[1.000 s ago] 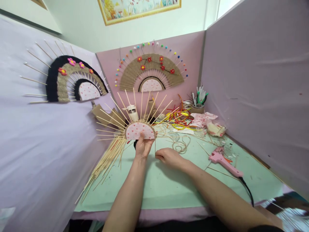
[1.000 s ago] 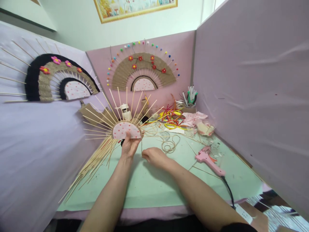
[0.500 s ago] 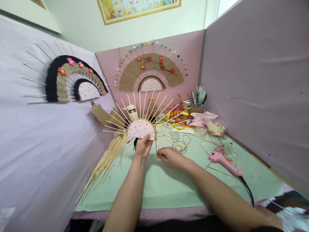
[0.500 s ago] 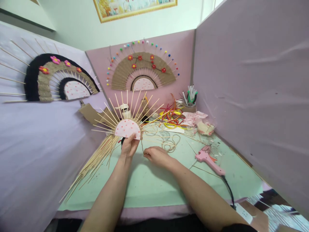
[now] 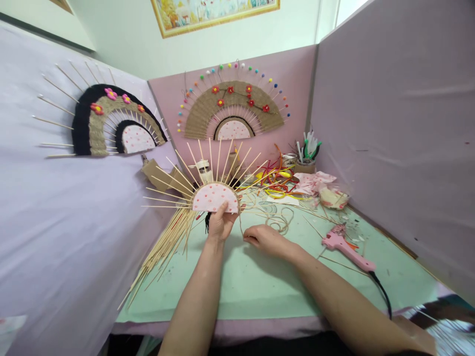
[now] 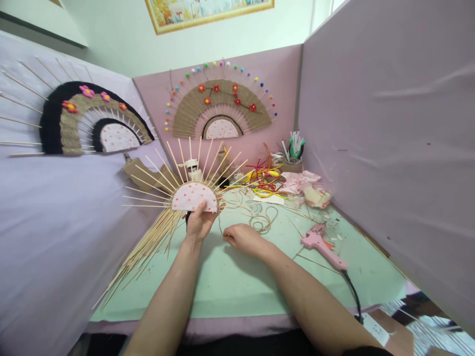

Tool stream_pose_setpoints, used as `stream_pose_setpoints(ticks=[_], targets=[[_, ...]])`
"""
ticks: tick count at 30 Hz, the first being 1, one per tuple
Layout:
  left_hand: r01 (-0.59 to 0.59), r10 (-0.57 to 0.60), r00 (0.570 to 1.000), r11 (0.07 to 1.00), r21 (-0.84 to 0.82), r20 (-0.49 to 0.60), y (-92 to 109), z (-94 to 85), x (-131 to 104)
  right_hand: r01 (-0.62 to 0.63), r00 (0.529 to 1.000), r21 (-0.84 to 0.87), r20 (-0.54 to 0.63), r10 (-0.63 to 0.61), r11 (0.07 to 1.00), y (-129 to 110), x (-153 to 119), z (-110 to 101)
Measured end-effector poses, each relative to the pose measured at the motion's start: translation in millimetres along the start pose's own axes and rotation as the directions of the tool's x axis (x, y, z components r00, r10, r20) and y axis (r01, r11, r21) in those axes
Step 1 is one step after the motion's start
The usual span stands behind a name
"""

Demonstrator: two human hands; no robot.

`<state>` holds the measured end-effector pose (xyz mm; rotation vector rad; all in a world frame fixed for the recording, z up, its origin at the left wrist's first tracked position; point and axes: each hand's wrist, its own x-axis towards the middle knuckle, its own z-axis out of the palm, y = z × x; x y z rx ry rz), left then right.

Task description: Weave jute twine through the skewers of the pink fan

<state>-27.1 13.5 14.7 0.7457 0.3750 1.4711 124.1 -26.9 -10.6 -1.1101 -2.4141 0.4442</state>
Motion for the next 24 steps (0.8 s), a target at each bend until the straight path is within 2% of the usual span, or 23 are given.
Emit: stream_pose_setpoints(ticks=[3, 9, 13, 15, 19, 24], targets=[[-0.034, 0.034, 0.999, 0.999, 0.01, -0.021, 2.9, -2.7, 2.0, -0.02, 1.0, 0.104, -0.017, 0.022, 0.994, 7.0, -2.3, -8.5], [-0.083, 0.084, 0.996, 0.997, 0.004, -0.035, 9.1, -8.6, 5.7, -0.135, 0.99, 0.234, -0.016, 0.143, 0.963, 22.3, -7.3, -27.3], [-0.114, 0.114, 0.992, 0.993, -0.008, -0.05, 9.9, -9.1, 6.4, -0.175, 0.985, 0.421, 0.082, 0.154, 0.89, 27.1, -16.6, -40.9], [-0.125, 0.125, 0.99, 0.992, -0.011, -0.061, 9.9, -8.8, 6.6, -0.192, 0.981, 0.511, 0.09, 0.17, 0.838, 31.3, -22.1, -46.8], [-0.142, 0.14, 0.986, 0.99, -0.013, -0.091, 10.3, -9.3, 7.0, -0.212, 0.959, 0.585, -0.031, 0.282, 0.783, 40.6, -29.2, -55.6], [-0.145, 0.144, 0.986, 0.989, -0.009, -0.078, 11.8, -10.2, 6.9, -0.157, 0.879, 0.596, -0.28, 0.387, 0.787, 45.2, -29.7, -61.2]])
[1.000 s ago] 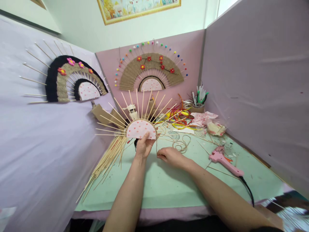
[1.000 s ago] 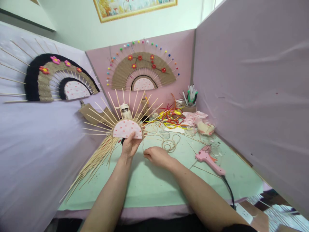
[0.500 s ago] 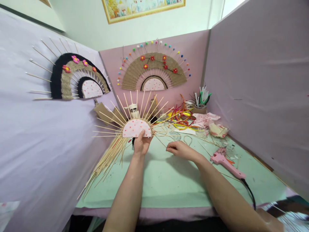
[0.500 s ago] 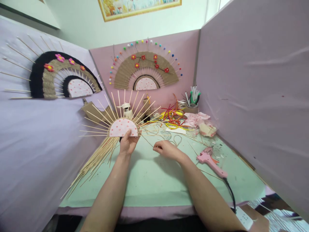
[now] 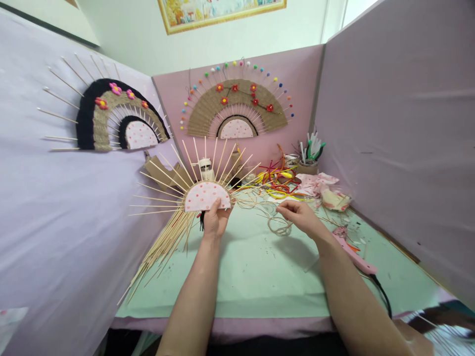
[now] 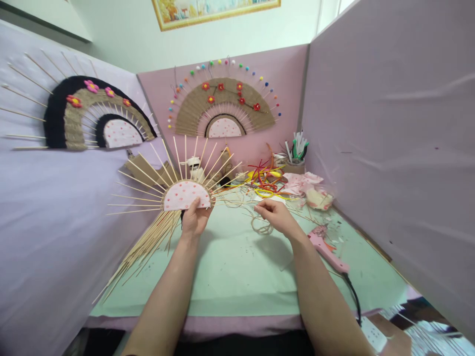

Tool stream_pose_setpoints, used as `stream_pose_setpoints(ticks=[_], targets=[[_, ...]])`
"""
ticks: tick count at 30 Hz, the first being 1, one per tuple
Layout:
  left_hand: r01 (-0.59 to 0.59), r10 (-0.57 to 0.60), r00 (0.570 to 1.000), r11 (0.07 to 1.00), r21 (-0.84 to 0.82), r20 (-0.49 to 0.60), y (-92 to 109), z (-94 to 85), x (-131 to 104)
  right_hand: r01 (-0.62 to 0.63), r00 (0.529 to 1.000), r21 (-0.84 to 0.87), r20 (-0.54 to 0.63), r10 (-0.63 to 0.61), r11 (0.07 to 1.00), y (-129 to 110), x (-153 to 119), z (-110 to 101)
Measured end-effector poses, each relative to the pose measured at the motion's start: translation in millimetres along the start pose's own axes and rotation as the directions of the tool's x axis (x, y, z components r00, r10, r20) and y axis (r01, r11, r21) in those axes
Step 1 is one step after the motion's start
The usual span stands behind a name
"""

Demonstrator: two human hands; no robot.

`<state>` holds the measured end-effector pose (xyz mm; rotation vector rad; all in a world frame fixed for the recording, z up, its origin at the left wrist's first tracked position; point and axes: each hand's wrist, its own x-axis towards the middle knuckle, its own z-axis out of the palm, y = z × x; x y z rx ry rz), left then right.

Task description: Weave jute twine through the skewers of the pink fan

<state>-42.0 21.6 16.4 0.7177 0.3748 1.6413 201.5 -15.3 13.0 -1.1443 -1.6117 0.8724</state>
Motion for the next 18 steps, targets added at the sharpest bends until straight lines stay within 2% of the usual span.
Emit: stream_pose_setpoints(ticks=[5, 9, 13, 18], targets=[[0.025, -0.025, 1.0, 1.0, 0.012, -0.002, -0.5, 1.0, -0.7, 0.071, 0.97, 0.084, -0.238, -0.049, 0.994, 2.6, 3.3, -0.2], [0.053, -0.054, 0.998, 0.998, 0.034, 0.031, -1.2, 2.5, -2.0, 0.107, 0.93, 0.087, -0.362, -0.069, 0.99, 4.8, 5.1, -1.5], [0.086, -0.09, 0.993, 0.995, 0.055, 0.075, -1.6, 3.6, -3.7, 0.107, 0.909, 0.075, -0.41, -0.067, 0.991, 7.8, 6.5, -2.8], [0.089, -0.092, 0.994, 0.995, 0.055, 0.064, -1.6, 3.8, -4.1, 0.021, 0.923, -0.015, -0.384, -0.025, 1.0, 14.7, 8.6, -4.4]])
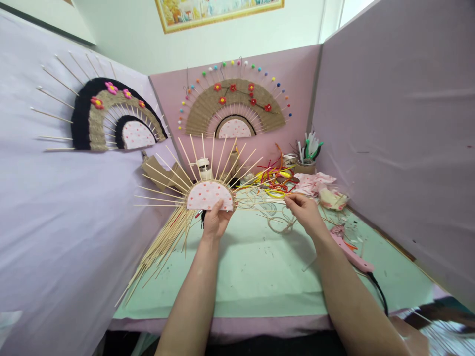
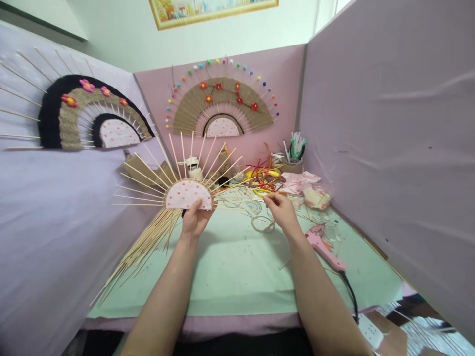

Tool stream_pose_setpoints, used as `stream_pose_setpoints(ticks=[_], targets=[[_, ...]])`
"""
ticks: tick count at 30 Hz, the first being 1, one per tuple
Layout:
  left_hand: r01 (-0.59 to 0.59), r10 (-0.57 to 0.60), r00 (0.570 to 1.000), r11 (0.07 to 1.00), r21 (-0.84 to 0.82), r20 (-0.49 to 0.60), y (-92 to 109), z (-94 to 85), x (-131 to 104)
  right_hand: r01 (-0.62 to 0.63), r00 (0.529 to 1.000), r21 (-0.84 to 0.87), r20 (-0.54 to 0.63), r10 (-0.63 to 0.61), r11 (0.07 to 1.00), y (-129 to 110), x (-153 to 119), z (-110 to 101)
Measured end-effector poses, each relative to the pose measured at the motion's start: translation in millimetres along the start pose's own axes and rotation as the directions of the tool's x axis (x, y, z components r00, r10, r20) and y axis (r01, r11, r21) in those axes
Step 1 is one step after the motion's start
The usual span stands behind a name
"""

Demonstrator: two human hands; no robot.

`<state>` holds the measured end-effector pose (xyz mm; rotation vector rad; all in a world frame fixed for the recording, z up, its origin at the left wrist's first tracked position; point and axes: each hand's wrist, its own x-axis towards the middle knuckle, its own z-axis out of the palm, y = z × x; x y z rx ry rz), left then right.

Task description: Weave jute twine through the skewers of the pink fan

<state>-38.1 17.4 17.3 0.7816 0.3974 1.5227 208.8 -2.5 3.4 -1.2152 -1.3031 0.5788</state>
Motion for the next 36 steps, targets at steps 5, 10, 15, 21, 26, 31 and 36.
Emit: stream_pose_setpoints(ticks=[5, 10, 15, 21, 26, 31, 36], targets=[[-0.031, 0.031, 0.999, 1.0, 0.003, -0.024, -0.3, -1.2, 1.7, 0.023, 1.0, -0.076, -0.014, -0.024, 0.997, 2.5, -0.3, 1.8], [-0.08, 0.078, 0.996, 0.996, -0.031, -0.043, 0.3, -2.9, 3.0, 0.076, 0.996, -0.101, 0.047, -0.071, 0.992, -4.6, -5.2, 3.6], [-0.117, 0.115, 0.992, 0.992, -0.037, -0.05, 2.2, -3.1, 3.5, 0.136, 0.901, -0.2, 0.431, -0.037, 0.97, -8.5, -11.1, 8.9], [-0.111, 0.104, 0.991, 0.99, -0.087, -0.085, -2.5, 0.0, 3.6, 0.351, 0.649, -0.087, 0.741, -0.175, 0.932, -16.5, -48.5, 58.3], [-0.055, 0.038, 0.987, 0.993, -0.105, -0.158, -11.0, 4.0, 3.5, 0.535, 0.535, -0.095, 0.808, -0.249, 0.84, -22.8, -73.7, 88.7], [-0.008, -0.008, 0.993, 0.991, -0.133, -0.117, -14.0, 5.1, 2.3, 0.533, 0.494, -0.051, 0.829, -0.262, 0.845, -21.4, -71.9, 85.2], [0.077, -0.079, 0.997, 0.984, -0.162, -0.009, -18.0, 8.1, -2.5, 0.568, 0.431, -0.005, 0.853, -0.293, 0.823, -22.5, -72.9, 84.3]])
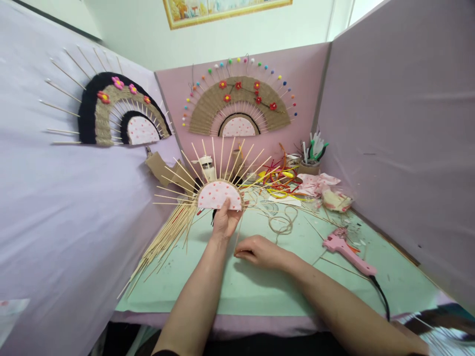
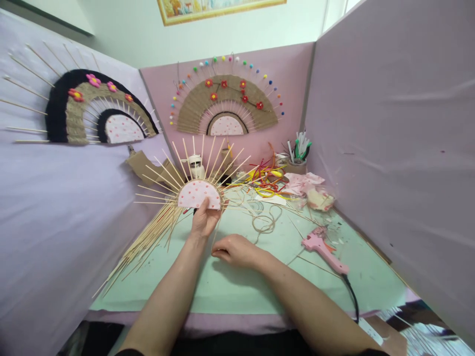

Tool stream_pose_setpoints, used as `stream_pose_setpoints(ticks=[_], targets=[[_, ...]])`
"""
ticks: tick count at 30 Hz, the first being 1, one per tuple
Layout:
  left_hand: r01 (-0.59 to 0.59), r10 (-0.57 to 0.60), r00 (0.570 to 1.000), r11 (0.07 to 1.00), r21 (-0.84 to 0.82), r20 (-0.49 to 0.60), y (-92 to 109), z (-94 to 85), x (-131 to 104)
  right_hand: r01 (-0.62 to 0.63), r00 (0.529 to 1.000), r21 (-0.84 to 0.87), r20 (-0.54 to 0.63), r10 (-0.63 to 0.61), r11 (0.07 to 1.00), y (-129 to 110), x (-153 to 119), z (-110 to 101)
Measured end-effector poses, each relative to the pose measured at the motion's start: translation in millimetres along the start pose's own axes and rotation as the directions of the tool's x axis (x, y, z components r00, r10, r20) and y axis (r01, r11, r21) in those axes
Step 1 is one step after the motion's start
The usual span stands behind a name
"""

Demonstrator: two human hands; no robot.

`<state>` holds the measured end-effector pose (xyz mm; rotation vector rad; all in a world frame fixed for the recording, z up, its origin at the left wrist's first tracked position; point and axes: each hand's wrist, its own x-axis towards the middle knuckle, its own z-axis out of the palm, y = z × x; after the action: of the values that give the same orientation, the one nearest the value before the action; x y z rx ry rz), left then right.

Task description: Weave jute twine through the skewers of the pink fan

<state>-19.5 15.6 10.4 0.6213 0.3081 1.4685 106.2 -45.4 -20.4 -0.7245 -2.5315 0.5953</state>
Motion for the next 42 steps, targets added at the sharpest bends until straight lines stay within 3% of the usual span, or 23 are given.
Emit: stream_pose_setpoints(ticks=[9, 16, 22, 27, 31, 36, 39, 42], targets=[[0.098, -0.099, 0.994, 0.995, 0.012, 0.053, 1.2, 1.7, -3.3, -0.059, 0.998, -0.058, 0.025, 0.061, 0.997, 5.6, -4.8, 0.9], [0.09, -0.091, 0.995, 0.996, -0.015, -0.033, 4.6, -0.3, -0.1, -0.071, 0.997, -0.043, 0.029, 0.073, 0.997, 7.2, -6.0, -0.9], [0.087, -0.088, 0.995, 0.996, -0.023, -0.046, 6.4, 0.9, -0.9, -0.113, 0.993, -0.062, 0.017, 0.114, 0.992, 7.9, -6.9, -4.8], [0.123, -0.122, 0.991, 0.992, 0.018, -0.059, 5.4, 3.7, -4.7, -0.272, 0.962, -0.183, -0.066, 0.265, 0.945, 12.0, -9.1, -10.3], [0.143, -0.141, 0.989, 0.989, 0.035, -0.052, 4.1, 2.7, -4.5, -0.474, 0.874, -0.203, -0.224, 0.431, 0.856, 21.8, -11.6, -16.5], [0.18, -0.178, 0.983, 0.983, 0.045, -0.043, 3.0, 0.9, -3.1, -0.661, 0.687, -0.056, -0.448, 0.572, 0.749, 34.4, -16.2, -30.0], [0.228, -0.225, 0.972, 0.973, 0.039, -0.061, 2.8, 2.1, -4.9, -0.636, 0.581, 0.121, -0.575, 0.576, 0.762, 39.2, -19.1, -38.0], [0.285, -0.282, 0.958, 0.957, 0.057, -0.053, 3.8, 3.5, -8.0, -0.513, 0.477, 0.285, -0.69, 0.545, 0.81, 41.3, -20.3, -44.0]])
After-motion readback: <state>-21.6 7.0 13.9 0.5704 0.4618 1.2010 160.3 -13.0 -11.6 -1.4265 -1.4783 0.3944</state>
